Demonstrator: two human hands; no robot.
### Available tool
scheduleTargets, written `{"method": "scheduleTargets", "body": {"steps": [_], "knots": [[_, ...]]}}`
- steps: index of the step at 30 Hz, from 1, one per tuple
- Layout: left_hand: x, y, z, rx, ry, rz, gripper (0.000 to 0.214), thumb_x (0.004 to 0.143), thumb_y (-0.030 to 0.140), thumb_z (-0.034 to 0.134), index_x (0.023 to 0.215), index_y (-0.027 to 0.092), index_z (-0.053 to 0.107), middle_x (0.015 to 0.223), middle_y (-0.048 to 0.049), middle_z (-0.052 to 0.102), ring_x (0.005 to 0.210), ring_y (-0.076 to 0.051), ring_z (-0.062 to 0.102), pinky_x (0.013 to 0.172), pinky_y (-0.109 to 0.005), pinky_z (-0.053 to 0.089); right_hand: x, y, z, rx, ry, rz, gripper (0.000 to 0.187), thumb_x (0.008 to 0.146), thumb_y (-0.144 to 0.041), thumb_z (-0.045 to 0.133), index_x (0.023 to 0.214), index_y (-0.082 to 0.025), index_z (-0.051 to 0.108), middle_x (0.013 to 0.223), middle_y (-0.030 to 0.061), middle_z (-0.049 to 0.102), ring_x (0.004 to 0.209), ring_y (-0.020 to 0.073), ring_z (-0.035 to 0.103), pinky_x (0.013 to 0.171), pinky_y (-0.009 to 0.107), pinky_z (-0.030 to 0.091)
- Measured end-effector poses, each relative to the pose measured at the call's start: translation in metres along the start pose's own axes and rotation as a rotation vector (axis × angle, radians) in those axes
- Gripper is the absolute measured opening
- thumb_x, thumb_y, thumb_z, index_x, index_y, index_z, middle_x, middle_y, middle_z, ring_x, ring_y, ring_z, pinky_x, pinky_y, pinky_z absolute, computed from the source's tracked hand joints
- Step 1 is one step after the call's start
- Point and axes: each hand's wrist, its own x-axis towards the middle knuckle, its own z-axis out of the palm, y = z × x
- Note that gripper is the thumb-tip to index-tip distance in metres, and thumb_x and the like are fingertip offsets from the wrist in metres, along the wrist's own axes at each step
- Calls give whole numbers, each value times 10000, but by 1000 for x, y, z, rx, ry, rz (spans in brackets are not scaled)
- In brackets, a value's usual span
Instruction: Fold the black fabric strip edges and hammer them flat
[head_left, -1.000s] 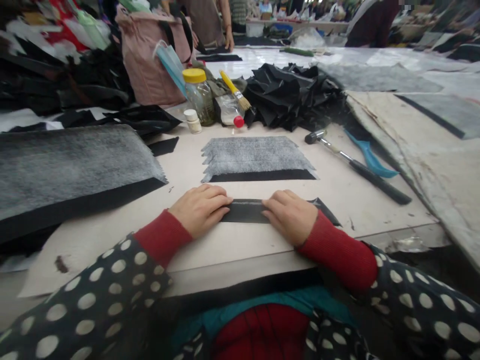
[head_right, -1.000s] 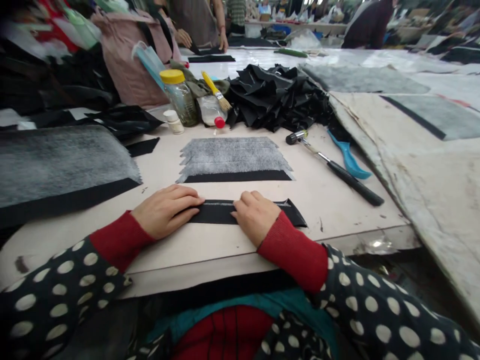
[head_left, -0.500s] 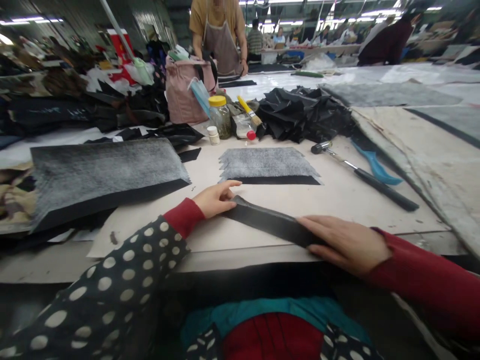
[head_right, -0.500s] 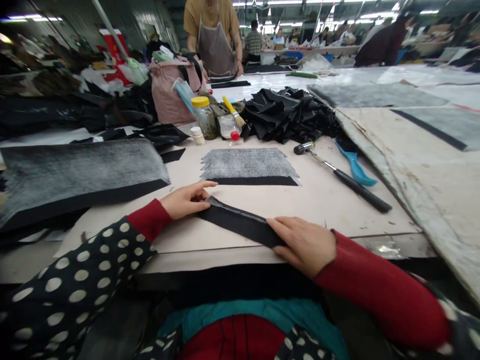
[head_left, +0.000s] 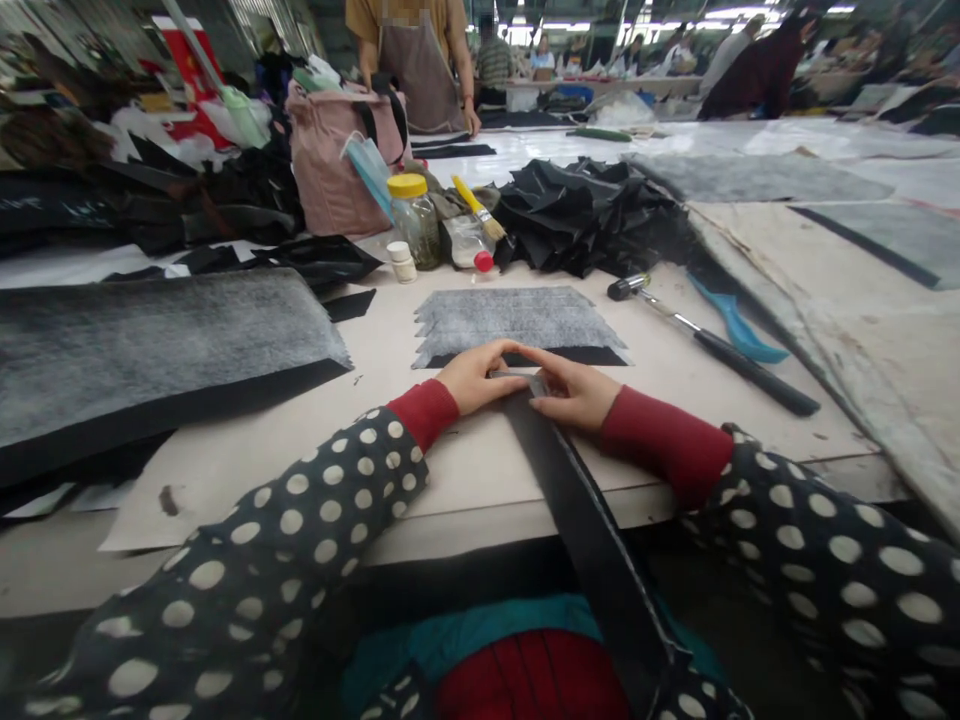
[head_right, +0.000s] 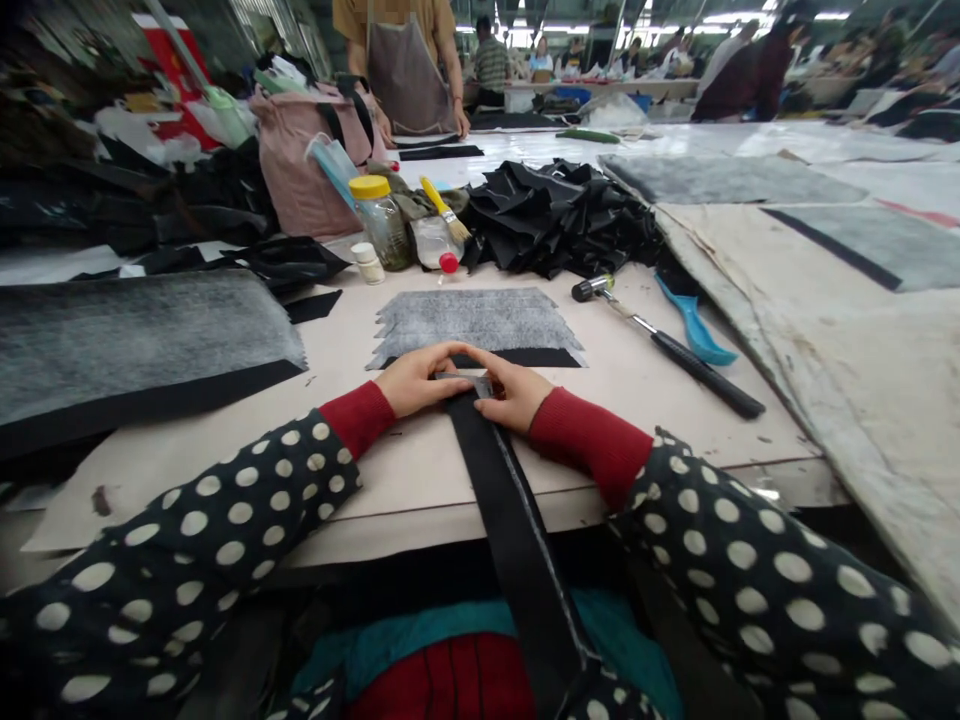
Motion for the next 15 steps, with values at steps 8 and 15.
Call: {"method": "scheduleTargets", "body": {"steps": [8, 15], "knots": [[-7, -3, -10, 126, -51, 10, 248, 717, 192, 549, 959, 140, 568, 709, 25, 536, 613, -97, 475, 585, -215, 370, -1, 15, 5, -70, 82, -174, 502, 671, -178, 536, 1171, -169, 493, 947, 57, 604, 813, 171, 544, 691, 293, 431], [-6, -2, -4, 306, 42, 54, 162, 719, 161, 550, 870, 152, 607, 743, 7, 526, 658, -109, 481, 619, -225, 381, 3, 20, 4, -214, 139, -236, 306, 799, -211, 449, 1056, -148, 602, 833, 73, 589, 795, 166, 539, 743, 316, 435]]}}
